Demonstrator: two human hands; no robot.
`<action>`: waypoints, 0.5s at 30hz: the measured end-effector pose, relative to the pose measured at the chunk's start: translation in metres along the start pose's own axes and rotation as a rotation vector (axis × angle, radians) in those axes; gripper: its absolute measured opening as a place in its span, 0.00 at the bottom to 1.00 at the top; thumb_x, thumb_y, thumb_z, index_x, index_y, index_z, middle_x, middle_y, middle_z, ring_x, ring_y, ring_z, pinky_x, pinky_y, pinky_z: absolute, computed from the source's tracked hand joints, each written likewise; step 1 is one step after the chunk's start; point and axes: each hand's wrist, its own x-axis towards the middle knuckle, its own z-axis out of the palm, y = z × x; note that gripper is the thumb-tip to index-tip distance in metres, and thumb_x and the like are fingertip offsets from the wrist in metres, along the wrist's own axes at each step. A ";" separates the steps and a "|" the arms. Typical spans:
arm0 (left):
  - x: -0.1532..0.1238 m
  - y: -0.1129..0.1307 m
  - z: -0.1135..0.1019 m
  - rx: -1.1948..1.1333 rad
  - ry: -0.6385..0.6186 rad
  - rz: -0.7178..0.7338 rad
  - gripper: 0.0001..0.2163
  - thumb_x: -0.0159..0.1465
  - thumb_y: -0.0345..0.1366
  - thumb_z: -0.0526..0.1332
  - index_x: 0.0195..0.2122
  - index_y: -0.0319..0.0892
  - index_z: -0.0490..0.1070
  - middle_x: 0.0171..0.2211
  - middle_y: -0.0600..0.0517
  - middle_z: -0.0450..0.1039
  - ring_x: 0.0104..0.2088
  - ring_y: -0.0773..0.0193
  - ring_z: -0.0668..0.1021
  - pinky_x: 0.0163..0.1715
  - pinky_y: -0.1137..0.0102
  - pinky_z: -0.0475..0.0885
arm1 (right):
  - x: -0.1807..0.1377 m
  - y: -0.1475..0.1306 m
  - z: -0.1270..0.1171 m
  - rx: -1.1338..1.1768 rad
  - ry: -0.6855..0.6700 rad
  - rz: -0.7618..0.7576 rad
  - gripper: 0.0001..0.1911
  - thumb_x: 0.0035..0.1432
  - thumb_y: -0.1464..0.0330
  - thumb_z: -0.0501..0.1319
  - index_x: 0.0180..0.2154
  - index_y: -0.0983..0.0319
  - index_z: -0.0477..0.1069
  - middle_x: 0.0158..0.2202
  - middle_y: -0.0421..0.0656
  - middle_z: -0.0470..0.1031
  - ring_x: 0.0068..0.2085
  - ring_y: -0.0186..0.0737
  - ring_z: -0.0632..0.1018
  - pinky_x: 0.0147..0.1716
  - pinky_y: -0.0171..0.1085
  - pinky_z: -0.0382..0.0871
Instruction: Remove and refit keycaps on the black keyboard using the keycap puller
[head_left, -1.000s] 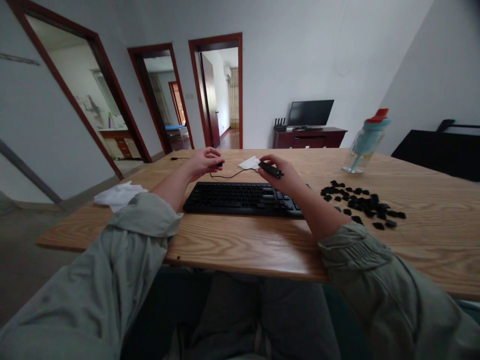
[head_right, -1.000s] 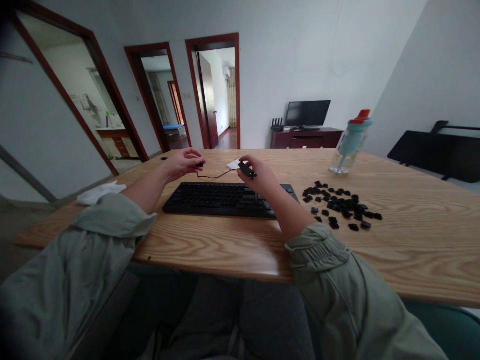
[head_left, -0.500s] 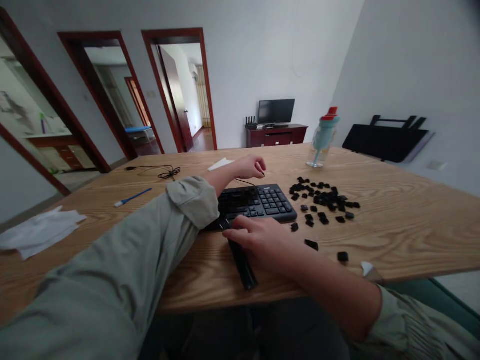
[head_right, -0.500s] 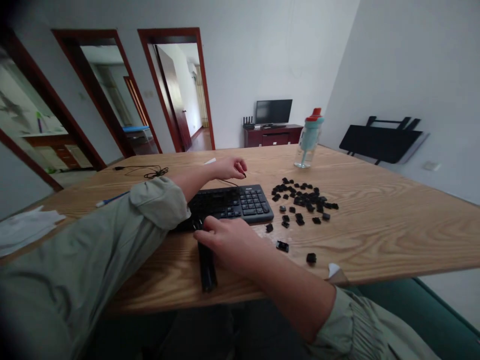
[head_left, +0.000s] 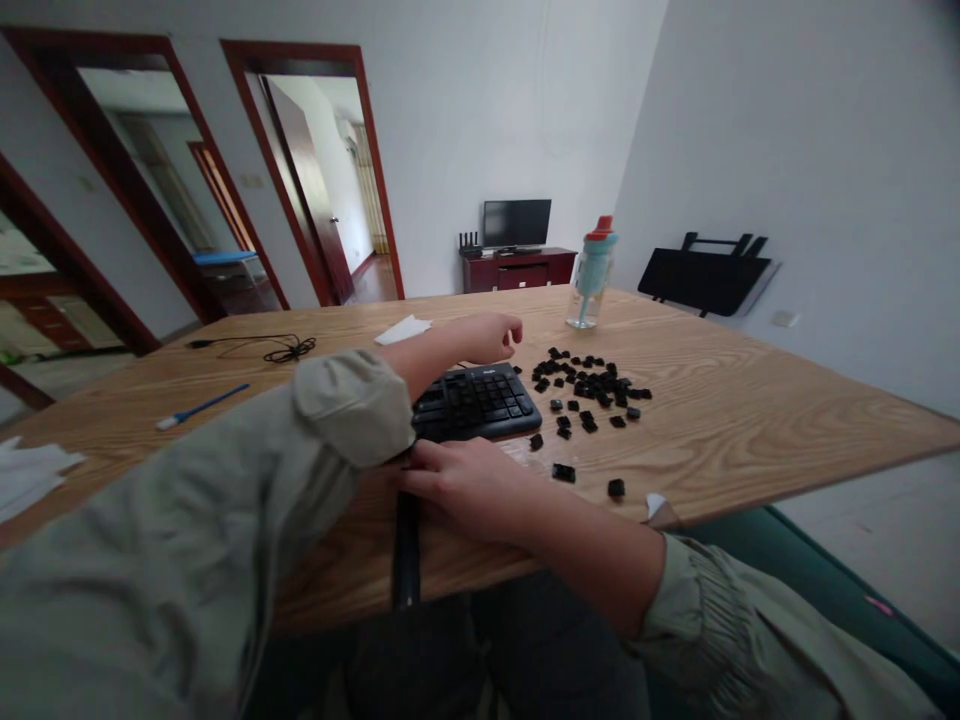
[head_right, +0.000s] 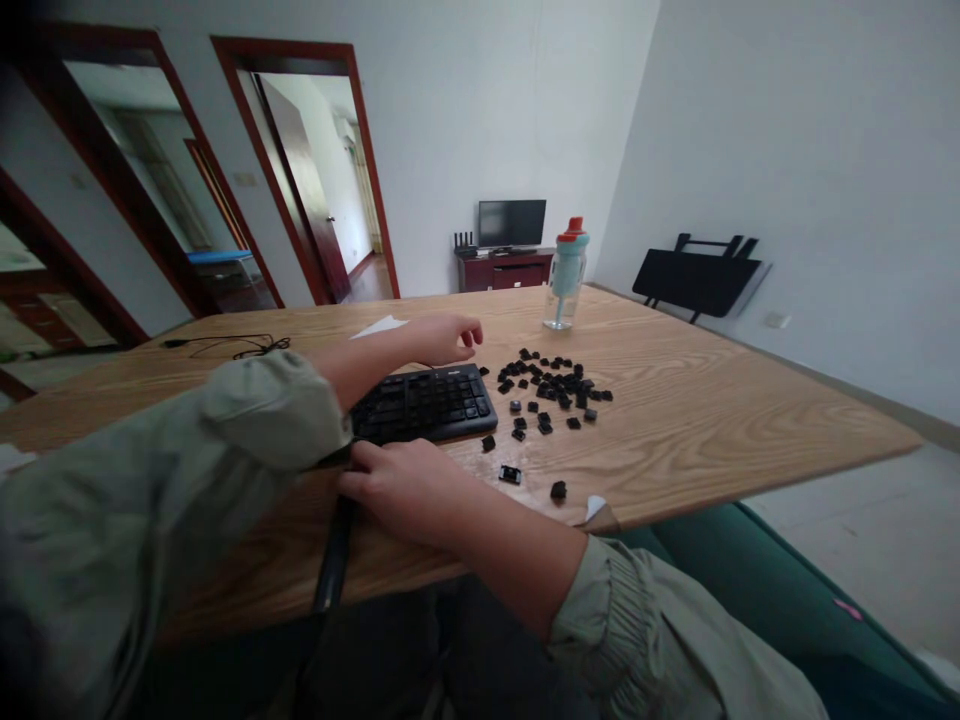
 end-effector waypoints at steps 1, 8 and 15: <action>-0.023 0.005 -0.009 0.052 0.032 0.054 0.17 0.58 0.33 0.62 0.49 0.48 0.76 0.47 0.51 0.80 0.43 0.58 0.78 0.41 0.68 0.68 | 0.000 -0.002 0.000 -0.003 0.003 -0.011 0.15 0.69 0.67 0.56 0.55 0.58 0.73 0.45 0.47 0.74 0.39 0.40 0.77 0.34 0.36 0.69; -0.218 0.000 -0.012 -0.050 -0.162 0.013 0.17 0.57 0.35 0.61 0.44 0.61 0.81 0.40 0.53 0.81 0.42 0.56 0.80 0.45 0.66 0.70 | 0.001 -0.024 0.006 0.093 0.011 -0.105 0.17 0.67 0.73 0.57 0.55 0.62 0.73 0.49 0.51 0.78 0.48 0.44 0.78 0.46 0.40 0.71; -0.289 -0.044 0.056 -0.086 0.121 0.070 0.19 0.67 0.41 0.57 0.58 0.64 0.73 0.51 0.53 0.79 0.51 0.57 0.78 0.54 0.61 0.73 | -0.041 -0.048 -0.010 0.352 0.141 0.240 0.21 0.66 0.73 0.56 0.58 0.58 0.72 0.50 0.47 0.79 0.46 0.42 0.80 0.46 0.39 0.72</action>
